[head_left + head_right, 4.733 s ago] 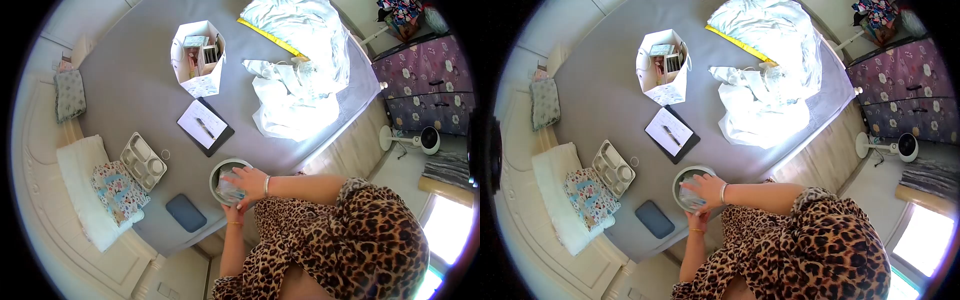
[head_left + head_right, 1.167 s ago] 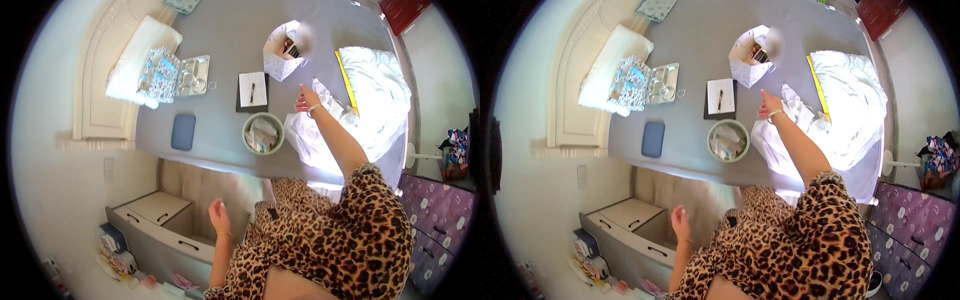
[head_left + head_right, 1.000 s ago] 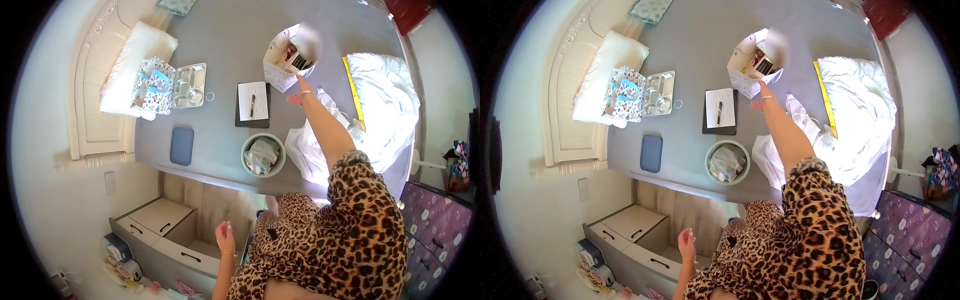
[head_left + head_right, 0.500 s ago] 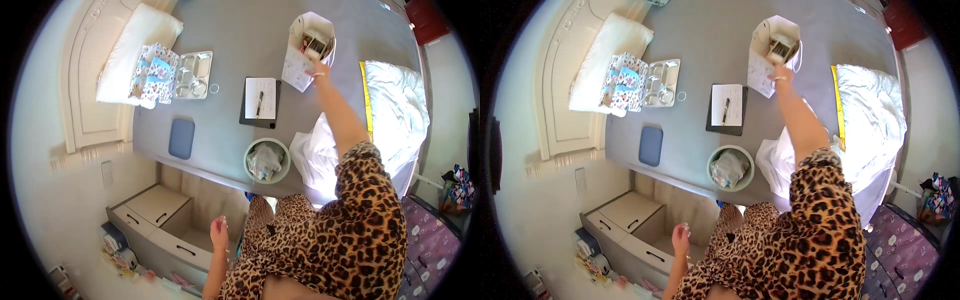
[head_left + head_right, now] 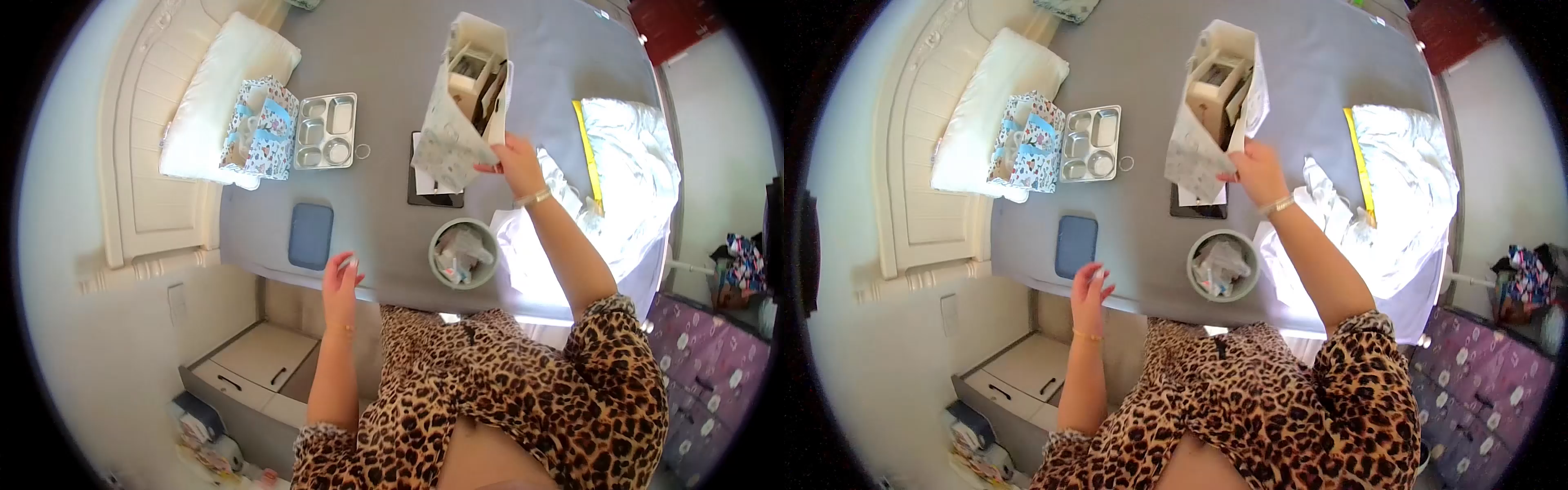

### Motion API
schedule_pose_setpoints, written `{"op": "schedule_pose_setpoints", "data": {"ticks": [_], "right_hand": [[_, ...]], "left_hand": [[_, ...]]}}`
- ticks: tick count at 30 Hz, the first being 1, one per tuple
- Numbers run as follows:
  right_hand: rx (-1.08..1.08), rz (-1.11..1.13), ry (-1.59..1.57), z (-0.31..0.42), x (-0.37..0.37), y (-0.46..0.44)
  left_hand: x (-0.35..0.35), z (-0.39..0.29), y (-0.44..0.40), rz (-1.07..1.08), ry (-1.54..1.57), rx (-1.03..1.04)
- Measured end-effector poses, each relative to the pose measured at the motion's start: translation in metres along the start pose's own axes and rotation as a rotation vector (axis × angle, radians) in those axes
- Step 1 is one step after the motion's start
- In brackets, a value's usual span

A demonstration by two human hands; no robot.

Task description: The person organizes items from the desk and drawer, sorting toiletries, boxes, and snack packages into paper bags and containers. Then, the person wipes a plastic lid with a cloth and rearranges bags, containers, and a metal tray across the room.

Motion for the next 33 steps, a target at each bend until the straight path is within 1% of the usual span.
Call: {"op": "schedule_pose_setpoints", "data": {"ticks": [1, 3, 4, 5, 7, 8, 10, 11, 12, 13, 15, 16, 18, 19, 20, 21, 22, 23, 25, 26, 29, 30, 33], "right_hand": [[-0.005, 0.006, 0.013, -0.001, 0.024, 0.016], [-0.015, -0.018, -0.006, -0.007, 0.071, 0.042], [-0.019, 0.029, 0.139, -0.020, 0.088, 0.046], [-0.041, 0.017, 0.204, -0.033, 0.108, 0.051], [-0.082, -0.004, 0.336, -0.060, 0.147, 0.063], [-0.116, 0.031, 0.366, -0.080, 0.166, 0.068], [-0.175, 0.110, 0.421, -0.127, 0.196, 0.077], [-0.125, 0.167, 0.391, -0.151, 0.209, 0.083], [-0.172, 0.117, 0.389, -0.187, 0.215, 0.089], [-0.225, 0.068, 0.384, -0.222, 0.221, 0.095], [-0.013, 0.083, 0.563, -0.275, 0.224, 0.109], [0.095, 0.094, 0.649, -0.297, 0.222, 0.115], [0.337, 0.210, 0.819, -0.335, 0.216, 0.129], [0.452, 0.275, 0.904, -0.348, 0.211, 0.135], [0.441, 0.228, 0.880, -0.352, 0.201, 0.134], [0.380, 0.222, 0.906, -0.341, 0.197, 0.124], [0.366, 0.228, 0.903, -0.329, 0.195, 0.117], [0.352, 0.234, 0.901, -0.317, 0.193, 0.110], [0.309, 0.173, 0.808, -0.295, 0.189, 0.093], [0.288, 0.142, 0.762, -0.287, 0.188, 0.085], [0.047, 0.059, 0.602, -0.265, 0.189, 0.061], [0.035, 0.063, 0.581, -0.264, 0.186, 0.059], [0.058, 0.057, 0.504, -0.267, 0.181, 0.065]], "left_hand": [[-0.002, -0.022, -0.020, 0.043, 0.007, 0.008], [-0.008, -0.056, -0.062, 0.123, -0.014, -0.063], [-0.014, -0.063, -0.088, 0.189, 0.032, -0.105], [-0.020, -0.067, -0.113, 0.254, 0.078, -0.148], [-0.024, -0.069, -0.148, 0.309, 0.124, -0.325], [-0.028, -0.063, -0.156, 0.334, 0.148, -0.414], [-0.043, -0.048, -0.164, 0.496, -0.058, -0.364], [-0.049, -0.038, -0.168, 0.578, -0.159, -0.337], [-0.060, -0.005, -0.180, 0.638, -0.050, -0.222], [-0.074, 0.013, -0.180, 0.591, -0.102, -0.193], [-0.096, 0.050, -0.182, 0.541, -0.438, 0.147], [-0.108, 0.069, -0.177, 0.488, -0.461, 0.139], [-0.130, 0.094, -0.162, 0.384, -0.509, 0.125], [-0.138, 0.096, -0.158, 0.307, -0.686, 0.215], [-0.147, 0.093, -0.154, 0.230, -0.862, 0.305], [-0.149, 0.084, -0.151, 0.151, -1.037, 0.397], [-0.141, 0.064, -0.148, 0.129, -1.041, 0.427], [-0.132, 0.066, -0.145, 0.227, -0.956, 0.413], [-0.108, 0.076, -0.135, 0.405, -0.772, 0.385], [-0.084, 0.068, -0.130, 0.405, -0.835, 0.507], [-0.056, 0.101, -0.133, 0.175, -1.081, 0.367], [-0.053, 0.110, -0.134, 0.142, -1.116, 0.361], [-0.062, 0.130, -0.132, 0.110, -1.043, 0.183]]}}
Point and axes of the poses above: each hand's wrist, its own y-axis away from the middle knuckle, its own x-axis out of the palm, z = x × y, the point moved 6 cm from there along -y, towards the middle knuckle, and after that the axes turned 2 degrees about -z, right-handed, at the moved point
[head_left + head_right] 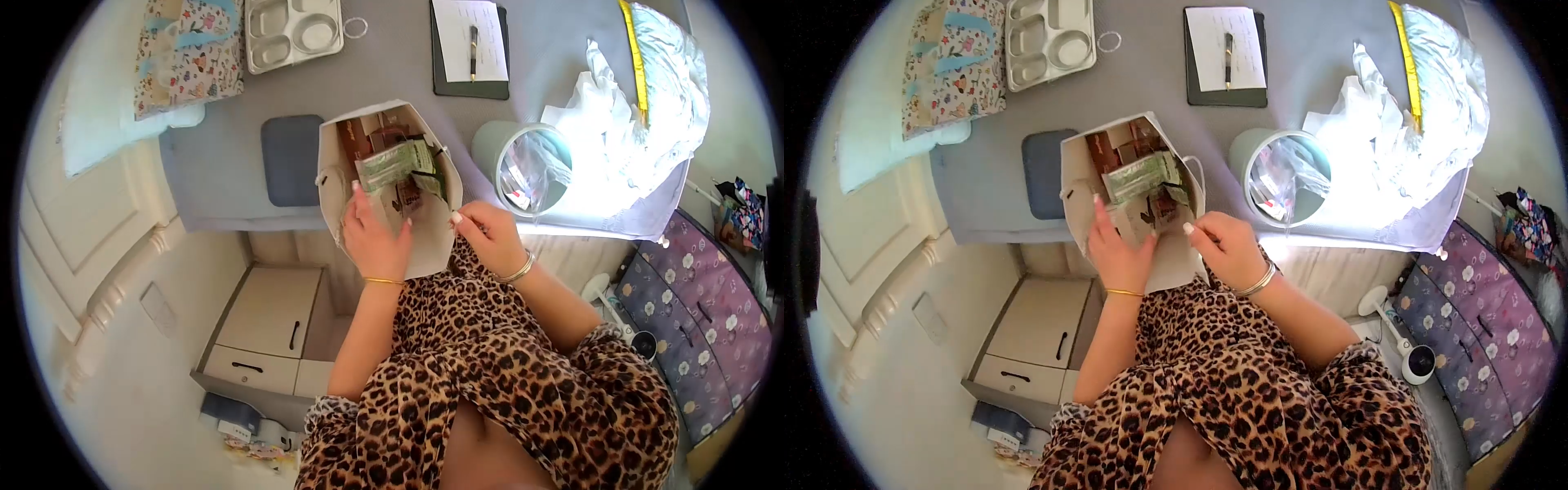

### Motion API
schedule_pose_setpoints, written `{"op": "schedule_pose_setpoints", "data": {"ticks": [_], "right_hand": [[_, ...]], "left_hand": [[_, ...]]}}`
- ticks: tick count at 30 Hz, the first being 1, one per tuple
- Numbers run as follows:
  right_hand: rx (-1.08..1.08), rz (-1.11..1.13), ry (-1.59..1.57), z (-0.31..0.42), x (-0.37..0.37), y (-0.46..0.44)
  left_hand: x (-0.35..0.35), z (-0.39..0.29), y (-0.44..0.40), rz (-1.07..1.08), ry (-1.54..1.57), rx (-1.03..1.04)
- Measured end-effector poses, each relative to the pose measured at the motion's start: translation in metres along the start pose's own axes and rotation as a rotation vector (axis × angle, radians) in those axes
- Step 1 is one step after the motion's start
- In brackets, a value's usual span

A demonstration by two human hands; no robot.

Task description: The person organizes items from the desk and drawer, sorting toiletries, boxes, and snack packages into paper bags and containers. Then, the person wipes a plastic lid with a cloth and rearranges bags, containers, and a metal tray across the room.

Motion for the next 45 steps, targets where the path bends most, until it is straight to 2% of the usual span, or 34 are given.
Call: {"op": "schedule_pose_setpoints", "data": {"ticks": [3, 6, 12, 14, 17, 18, 19, 21, 22, 23, 24, 25, 28, 30, 32, 34, 36, 37, 38, 39, 40, 41, 44, 45], "right_hand": [[-0.017, 0.038, -0.019, -0.019, 0.004, 0.012], [-0.040, 0.052, 0.005, -0.030, 0.003, 0.016], [-0.033, 0.150, 0.033, -0.030, 0.004, 0.012], [0.011, 0.213, 0.019, -0.033, 0.008, 0.012], [-0.137, 0.187, -0.025, -0.013, 0.016, 0.009], [-0.274, 0.206, 0.080, 0.003, 0.016, 0.006], [-0.411, 0.223, 0.185, 0.022, 0.015, 0.000], [-0.507, 0.360, 0.215, 0.035, 0.020, -0.001], [-0.554, 0.429, 0.224, 0.041, 0.022, -0.001], [-0.539, 0.490, 0.144, 0.044, 0.023, 0.001], [-0.522, 0.550, 0.064, 0.046, 0.021, 0.004], [-0.335, 0.676, 0.017, 0.029, 0.020, 0.011], [-0.425, 0.580, -0.004, 0.019, -0.002, 0.033], [-0.325, 0.502, -0.120, 0.004, -0.021, 0.046], [-0.171, 0.435, -0.291, -0.022, -0.039, 0.059], [-0.090, 0.333, -0.355, -0.048, -0.059, 0.069], [-0.046, 0.196, -0.402, -0.048, -0.074, 0.071], [0.033, 0.127, -0.492, -0.046, -0.077, 0.073], [0.370, 0.067, -0.892, -0.057, -0.073, 0.080], [0.689, -0.148, -1.303, -0.067, -0.071, 0.090], [0.604, -0.189, -1.179, -0.069, -0.077, 0.088], [0.521, -0.229, -1.053, -0.073, -0.082, 0.087], [0.274, -0.338, -0.671, -0.082, -0.099, 0.087], [0.194, -0.371, -0.542, -0.081, -0.104, 0.087]], "left_hand": [[0.002, 0.005, 0.021, -0.193, -0.100, 0.039], [0.011, 0.009, 0.035, -0.275, -0.144, 0.012], [0.025, 0.012, 0.036, -0.180, -0.284, 0.064], [0.008, 0.003, 0.045, -0.244, -0.257, 0.116], [-0.043, -0.027, 0.062, -0.305, -0.169, 0.249], [-0.060, -0.037, 0.068, -0.320, -0.131, 0.302], [-0.068, -0.041, 0.073, -0.251, -0.098, 0.390], [-0.081, -0.049, 0.083, -0.112, -0.030, 0.564], [-0.087, -0.054, 0.085, -0.037, 0.037, 0.558], [-0.093, -0.059, 0.086, 0.038, 0.106, 0.558], [-0.098, -0.066, 0.087, 0.092, 0.103, 0.654], [-0.102, -0.072, 0.087, 0.149, 0.105, 0.749], [-0.109, -0.049, 0.045, 0.127, 0.469, 0.478], [-0.087, -0.036, -0.009, -0.022, 0.342, 0.379], [-0.019, -0.015, -0.045, 0.078, 0.390, 0.184], [0.039, -0.005, -0.067, 0.127, 0.127, 0.198], [0.075, -0.006, -0.076, -0.007, -0.092, 0.289], [0.086, -0.009, -0.081, -0.076, -0.202, 0.333], [0.093, -0.007, -0.089, -0.149, -0.317, 0.349], [0.097, -0.007, -0.095, -0.218, -0.435, 0.367], [0.100, -0.007, -0.102, -0.288, -0.553, 0.384], [0.105, 0.002, -0.113, -0.197, -0.537, 0.339], [0.087, 0.004, -0.116, -0.194, -0.404, 0.403], [0.075, 0.001, -0.110, -0.260, -0.293, 0.392]]}}
Point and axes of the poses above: each hand's wrist, its own y-axis away from the middle knuckle, its own x-axis out of the palm, z = x × y, the point moved 6 cm from there along -y, towards the middle knuckle, and after that the axes turned 2 degrees about -z, right-handed, at the moved point
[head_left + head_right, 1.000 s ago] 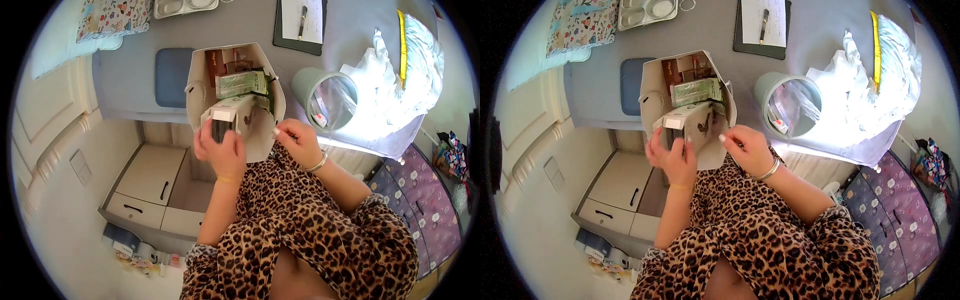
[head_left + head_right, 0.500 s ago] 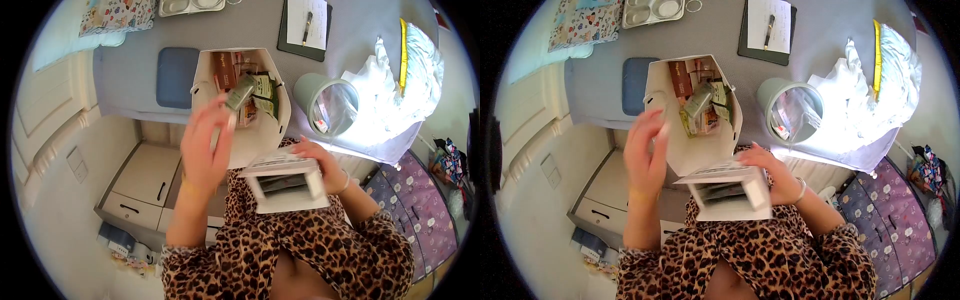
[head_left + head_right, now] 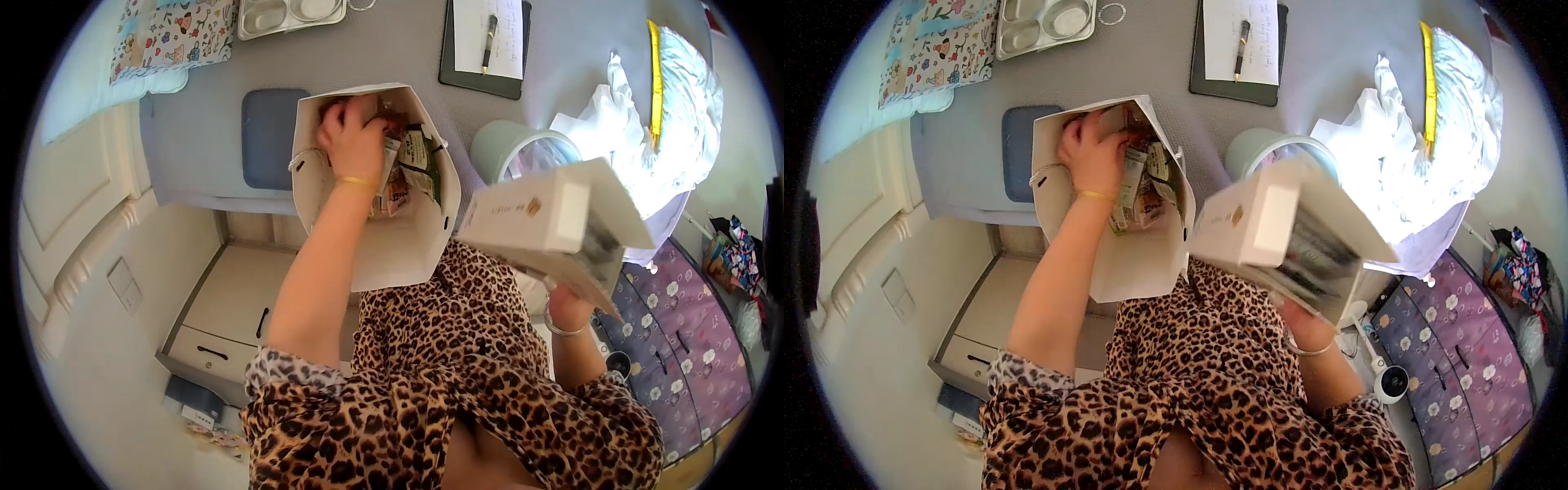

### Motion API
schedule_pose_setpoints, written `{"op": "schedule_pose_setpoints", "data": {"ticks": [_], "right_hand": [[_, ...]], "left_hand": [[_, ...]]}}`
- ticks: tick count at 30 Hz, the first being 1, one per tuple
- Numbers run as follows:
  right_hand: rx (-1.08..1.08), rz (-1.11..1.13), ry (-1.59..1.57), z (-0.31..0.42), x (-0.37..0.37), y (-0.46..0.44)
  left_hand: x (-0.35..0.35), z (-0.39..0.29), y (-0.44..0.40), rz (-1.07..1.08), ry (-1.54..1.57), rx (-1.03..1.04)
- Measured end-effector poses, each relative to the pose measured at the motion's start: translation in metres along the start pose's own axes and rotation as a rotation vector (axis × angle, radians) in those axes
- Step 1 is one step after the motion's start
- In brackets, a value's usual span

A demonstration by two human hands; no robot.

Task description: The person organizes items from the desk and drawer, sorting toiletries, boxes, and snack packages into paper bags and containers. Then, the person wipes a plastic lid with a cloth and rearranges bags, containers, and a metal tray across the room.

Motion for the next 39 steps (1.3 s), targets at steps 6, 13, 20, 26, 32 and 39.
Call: {"op": "schedule_pose_setpoints", "data": {"ticks": [6, 13, 20, 26, 32, 39], "right_hand": [[-0.516, -0.176, -0.043, 0.080, 0.080, -0.067], [-0.461, -0.193, -0.058, 0.046, 0.173, -0.213], [-0.459, -0.233, 0.458, -0.009, 0.220, -0.279], [-0.375, -0.096, 0.750, -0.030, 0.217, -0.281], [-0.043, 0.313, -0.037, 0.075, 0.177, -0.070], [-0.216, -0.080, 0.443, 0.067, 0.033, 0.002]], "left_hand": [[-0.075, 0.011, 0.037, 0.030, 0.733, -0.339], [-0.131, 0.029, 0.068, -0.088, 1.401, -0.918], [-0.164, 0.052, 0.060, -0.154, 1.560, -0.956], [-0.159, 0.067, 0.064, -0.157, 1.662, -0.926], [-0.147, 0.009, 0.072, -0.107, 1.398, -0.855], [-0.122, -0.161, 0.104, 0.439, 1.234, 0.123]]}}
Point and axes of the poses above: each hand's wrist, its own y-axis away from the middle knuckle, its own x-axis out of the palm, z = x × y, the point moved 6 cm from there along -y, towards the middle knuckle, and after that the axes turned 2 degrees about -z, right-handed, at the moved point
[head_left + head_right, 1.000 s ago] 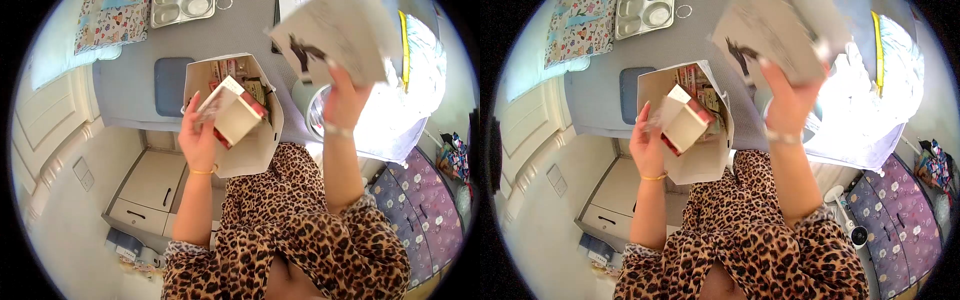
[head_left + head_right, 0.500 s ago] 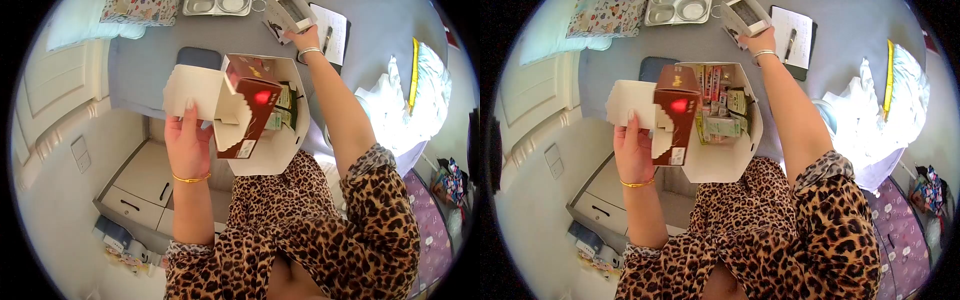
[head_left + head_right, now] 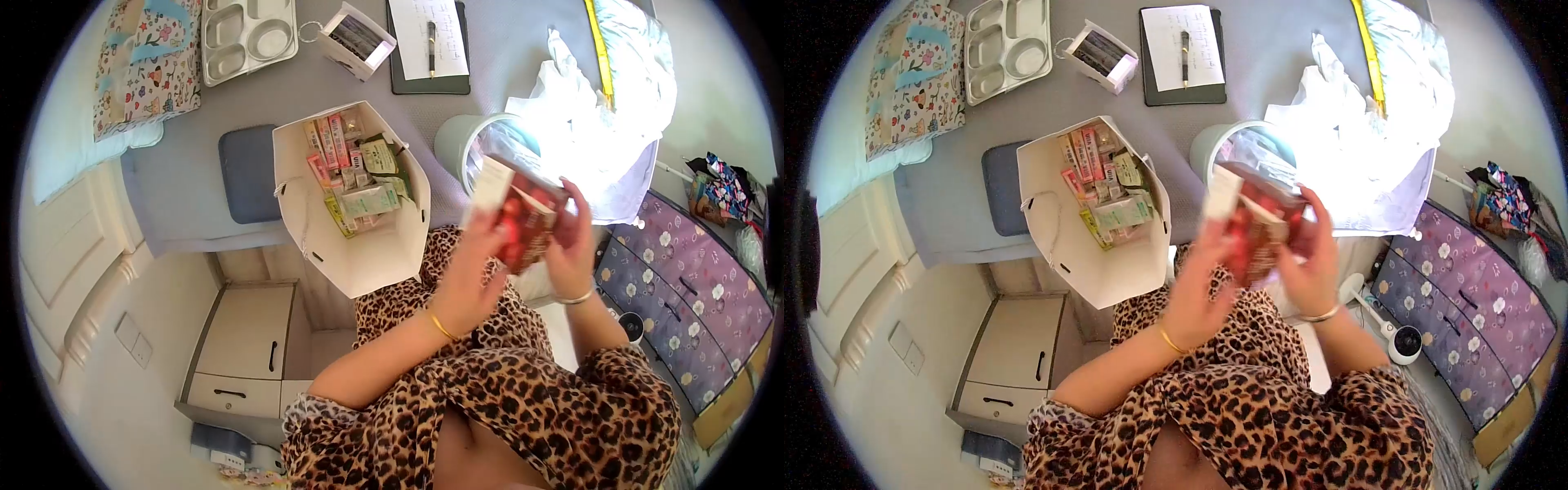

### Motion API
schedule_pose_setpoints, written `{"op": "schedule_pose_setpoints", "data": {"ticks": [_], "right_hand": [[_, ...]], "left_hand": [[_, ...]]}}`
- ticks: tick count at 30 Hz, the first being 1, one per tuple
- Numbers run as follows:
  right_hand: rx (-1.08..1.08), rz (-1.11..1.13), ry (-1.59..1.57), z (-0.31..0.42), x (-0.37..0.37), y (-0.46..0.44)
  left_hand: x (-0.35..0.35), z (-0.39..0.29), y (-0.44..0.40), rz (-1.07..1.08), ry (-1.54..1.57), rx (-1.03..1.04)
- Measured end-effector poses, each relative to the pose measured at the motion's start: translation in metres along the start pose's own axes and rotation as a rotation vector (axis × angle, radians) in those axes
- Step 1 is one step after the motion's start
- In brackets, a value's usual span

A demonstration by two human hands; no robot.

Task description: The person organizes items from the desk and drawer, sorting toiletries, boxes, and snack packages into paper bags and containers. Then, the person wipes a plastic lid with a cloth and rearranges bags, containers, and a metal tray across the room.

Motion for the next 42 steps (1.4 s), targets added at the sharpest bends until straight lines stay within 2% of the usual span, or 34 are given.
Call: {"op": "schedule_pose_setpoints", "data": {"ticks": [3, 5, 6, 7, 10, 12, 15, 16, 17, 18, 19, 22, 23, 25, 27, 28, 30, 32, 34, 36, 40, 42], "right_hand": [[0.048, -0.096, 0.279, -0.013, -0.068, 0.008], [0.244, -0.050, 0.510, -0.025, -0.105, 0.007], [0.256, -0.074, 0.459, -0.042, -0.118, 0.003], [0.256, -0.089, 0.403, -0.071, -0.124, -0.007], [0.376, -0.163, 0.247, -0.112, -0.109, -0.036], [0.289, -0.373, 0.178, -0.141, -0.097, -0.055], [0.185, -0.527, 0.581, -0.122, -0.051, -0.074], [0.245, -0.514, 0.726, -0.140, -0.042, -0.083], [0.100, -0.517, 0.770, -0.166, -0.030, -0.095], [-0.047, -0.519, 0.810, -0.160, -0.012, -0.101], [0.032, -0.493, 0.825, -0.164, -0.008, -0.099], [0.247, -0.204, 0.967, -0.165, -0.005, -0.110], [0.080, -0.233, 0.866, -0.162, -0.010, -0.101], [0.046, -0.215, 0.635, -0.155, -0.018, -0.088], [-0.004, -0.157, 0.515, -0.134, -0.022, -0.075], [0.121, -0.153, 0.484, -0.127, -0.026, -0.068], [0.006, -0.226, 0.588, -0.121, -0.045, -0.055], [-0.014, -0.308, 0.571, -0.094, -0.052, -0.047], [-0.155, -0.328, 0.381, -0.069, -0.051, -0.040], [-0.279, -0.270, 0.270, -0.036, -0.038, -0.035], [-0.327, -0.041, 0.091, -0.007, 0.017, -0.014], [-0.344, 0.057, 0.149, -0.002, 0.049, -0.009]], "left_hand": [[0.041, -0.014, 0.010, 0.265, 0.006, 0.143], [0.045, -0.002, 0.012, 0.318, 0.033, 0.075], [0.044, 0.005, 0.013, 0.345, 0.046, 0.041], [0.035, 0.011, 0.009, 0.229, 0.007, 0.046], [0.012, 0.031, 0.009, 0.151, -0.059, -0.105], [-0.005, 0.031, 0.006, 0.079, -0.075, -0.123], [-0.024, 0.038, 0.009, -0.016, -0.100, -0.202], [-0.030, 0.042, 0.011, -0.046, -0.126, -0.206], [-0.036, 0.047, 0.014, -0.075, -0.152, -0.211], [-0.043, 0.052, 0.017, -0.105, -0.178, -0.215], [-0.048, 0.058, 0.018, -0.134, -0.187, -0.236], [-0.070, 0.089, 0.026, -0.218, -0.205, -0.431], [-0.080, 0.103, 0.027, -0.222, -0.265, -0.484], [-0.100, 0.135, 0.021, -0.229, -0.384, -0.591], [-0.118, 0.165, 0.003, -0.355, -0.301, -0.534], [-0.120, 0.171, -0.010, -0.378, -0.288, -0.475], [-0.112, 0.172, -0.033, -0.422, -0.263, -0.355], [-0.100, 0.169, -0.040, -0.367, -0.368, -0.506], [-0.092, 0.169, -0.043, -0.264, -0.443, -0.620], [-0.084, 0.170, -0.043, -0.129, -0.487, -0.700], [-0.085, 0.156, -0.031, -0.133, -0.473, -0.678], [-0.085, 0.161, -0.027, -0.158, -0.562, -0.681]]}}
Point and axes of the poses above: each hand's wrist, its own y-axis away from the middle knuckle, its own x-axis out of the palm, z = x × y, the point moved 6 cm from there along -y, towards the middle knuckle, and after that the axes turned 2 degrees about -z, right-handed, at the moved point
